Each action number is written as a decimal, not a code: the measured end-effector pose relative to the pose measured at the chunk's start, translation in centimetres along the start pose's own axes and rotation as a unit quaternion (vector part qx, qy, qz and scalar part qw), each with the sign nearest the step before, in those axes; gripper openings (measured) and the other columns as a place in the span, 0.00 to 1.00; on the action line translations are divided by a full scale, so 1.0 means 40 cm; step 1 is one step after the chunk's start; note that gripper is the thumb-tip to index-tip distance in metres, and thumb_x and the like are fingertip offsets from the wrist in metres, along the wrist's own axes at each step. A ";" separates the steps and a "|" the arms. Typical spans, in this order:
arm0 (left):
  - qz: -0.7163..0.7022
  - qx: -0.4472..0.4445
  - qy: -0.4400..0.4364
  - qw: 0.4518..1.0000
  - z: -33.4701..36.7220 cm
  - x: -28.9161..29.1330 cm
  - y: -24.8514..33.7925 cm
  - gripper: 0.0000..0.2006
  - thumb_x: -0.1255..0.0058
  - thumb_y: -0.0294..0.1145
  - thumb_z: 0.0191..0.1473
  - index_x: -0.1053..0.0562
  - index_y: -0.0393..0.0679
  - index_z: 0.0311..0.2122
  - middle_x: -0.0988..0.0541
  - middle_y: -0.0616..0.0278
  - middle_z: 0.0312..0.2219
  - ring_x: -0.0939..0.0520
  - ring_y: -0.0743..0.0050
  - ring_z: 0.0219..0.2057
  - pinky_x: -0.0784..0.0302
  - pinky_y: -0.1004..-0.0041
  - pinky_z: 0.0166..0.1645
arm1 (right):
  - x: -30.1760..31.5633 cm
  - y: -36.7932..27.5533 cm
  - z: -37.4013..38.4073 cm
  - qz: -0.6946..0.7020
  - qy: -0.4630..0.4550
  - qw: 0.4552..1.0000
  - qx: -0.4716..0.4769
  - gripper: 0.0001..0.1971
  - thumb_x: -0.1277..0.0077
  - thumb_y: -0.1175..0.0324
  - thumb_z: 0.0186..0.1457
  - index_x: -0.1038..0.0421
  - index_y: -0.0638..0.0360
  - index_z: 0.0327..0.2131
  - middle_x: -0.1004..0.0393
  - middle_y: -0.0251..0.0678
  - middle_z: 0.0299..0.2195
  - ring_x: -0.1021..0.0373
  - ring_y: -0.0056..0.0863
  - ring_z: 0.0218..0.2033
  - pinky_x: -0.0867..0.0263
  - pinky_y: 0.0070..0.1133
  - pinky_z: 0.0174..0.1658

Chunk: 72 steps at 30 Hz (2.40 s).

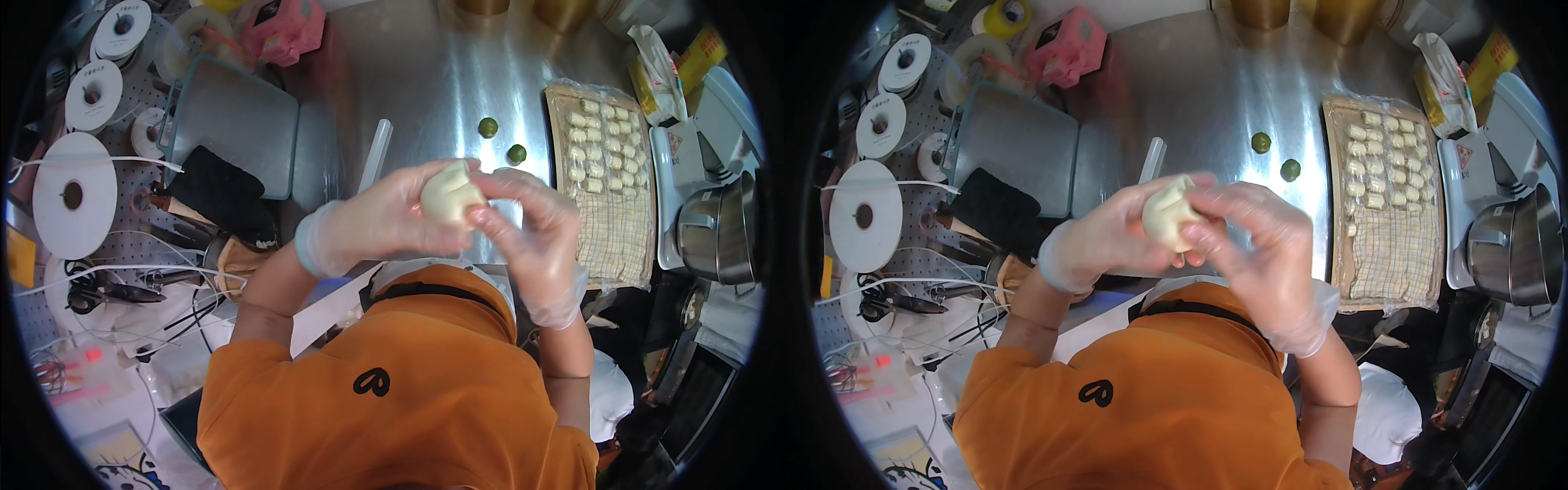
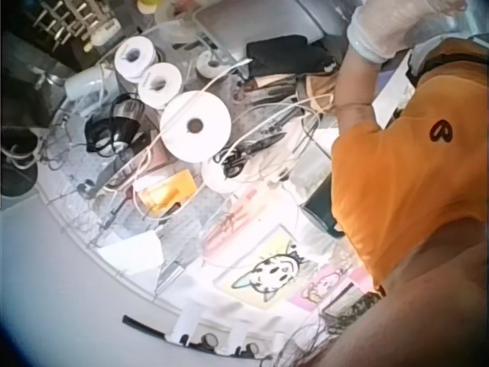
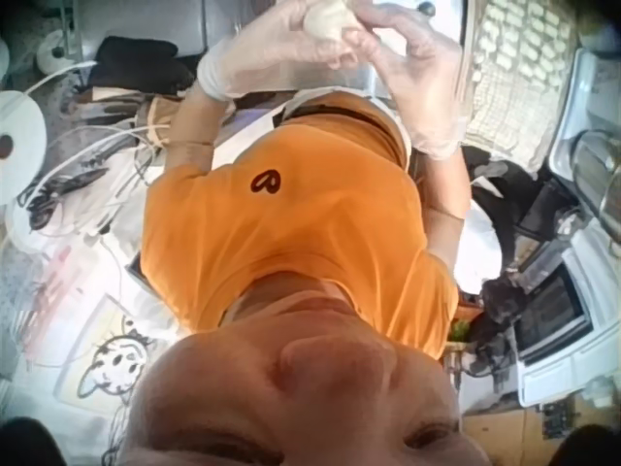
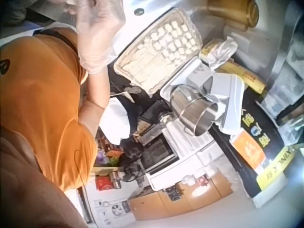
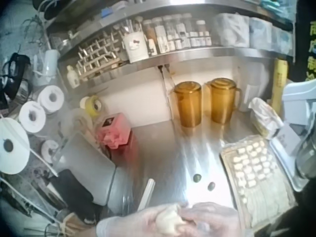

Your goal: The person takes a tray of dough pieces from a cabinet, places a piece of dough on a metal table, flattens it with a rolling pin, places a green filling inside, and folds the dough over the filling by hand.

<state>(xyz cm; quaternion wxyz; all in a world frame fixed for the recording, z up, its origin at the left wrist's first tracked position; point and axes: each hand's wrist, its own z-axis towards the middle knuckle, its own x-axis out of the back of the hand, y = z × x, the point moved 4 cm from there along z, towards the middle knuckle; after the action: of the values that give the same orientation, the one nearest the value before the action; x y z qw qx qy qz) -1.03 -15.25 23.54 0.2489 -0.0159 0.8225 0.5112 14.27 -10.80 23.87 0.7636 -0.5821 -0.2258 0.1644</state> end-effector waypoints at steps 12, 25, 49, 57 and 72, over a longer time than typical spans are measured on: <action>-0.085 -0.089 -0.036 0.992 0.036 0.002 -0.018 0.44 0.38 0.20 0.39 0.47 0.42 0.63 0.29 0.63 0.48 0.28 0.73 0.50 0.32 0.72 0.55 | 0.010 -0.040 -0.021 -0.282 0.028 0.935 0.213 0.17 0.36 0.70 0.36 0.25 0.58 0.35 0.27 0.33 0.41 0.33 0.38 0.48 0.40 0.36 0.52; 0.088 0.020 -0.174 0.981 0.046 -0.004 -0.033 0.28 0.35 0.19 0.39 0.34 0.39 0.48 0.26 0.68 0.38 0.27 0.83 0.41 0.30 0.76 0.47 | 0.018 -0.075 -0.002 -0.237 -0.174 0.917 0.271 0.18 0.40 0.67 0.37 0.25 0.55 0.37 0.28 0.28 0.33 0.30 0.25 0.34 0.36 0.30 0.47; 0.362 -0.408 0.092 0.833 0.043 -0.030 0.008 0.30 0.34 0.23 0.38 0.32 0.41 0.50 0.26 0.56 0.43 0.25 0.59 0.47 0.29 0.69 0.50 | 0.081 -0.073 0.003 -0.178 0.018 0.983 0.043 0.28 0.32 0.61 0.35 0.27 0.65 0.42 0.24 0.42 0.38 0.28 0.36 0.40 0.33 0.29 0.46; 0.382 -0.420 0.130 0.813 0.032 -0.021 0.011 0.28 0.35 0.22 0.39 0.30 0.40 0.50 0.26 0.56 0.42 0.23 0.62 0.42 0.28 0.71 0.45 | 0.047 -0.056 0.008 -0.224 -0.004 0.971 0.080 0.15 0.39 0.78 0.42 0.26 0.66 0.37 0.24 0.42 0.33 0.26 0.33 0.31 0.30 0.23 0.34; 0.480 -0.375 0.205 0.766 0.070 -0.014 -0.045 0.24 0.39 0.22 0.37 0.29 0.40 0.44 0.23 0.56 0.39 0.23 0.53 0.40 0.29 0.64 0.44 | 0.005 0.009 0.018 -0.301 0.054 0.952 -0.019 0.06 0.43 0.73 0.50 0.28 0.64 0.30 0.28 0.42 0.26 0.29 0.35 0.22 0.34 0.25 0.25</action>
<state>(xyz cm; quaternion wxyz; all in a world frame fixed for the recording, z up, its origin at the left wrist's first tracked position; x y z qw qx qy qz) 1.08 -13.86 21.28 -0.2298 0.1847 0.4971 0.8161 14.08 -10.02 23.71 0.7775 -0.5093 -0.3525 -0.1089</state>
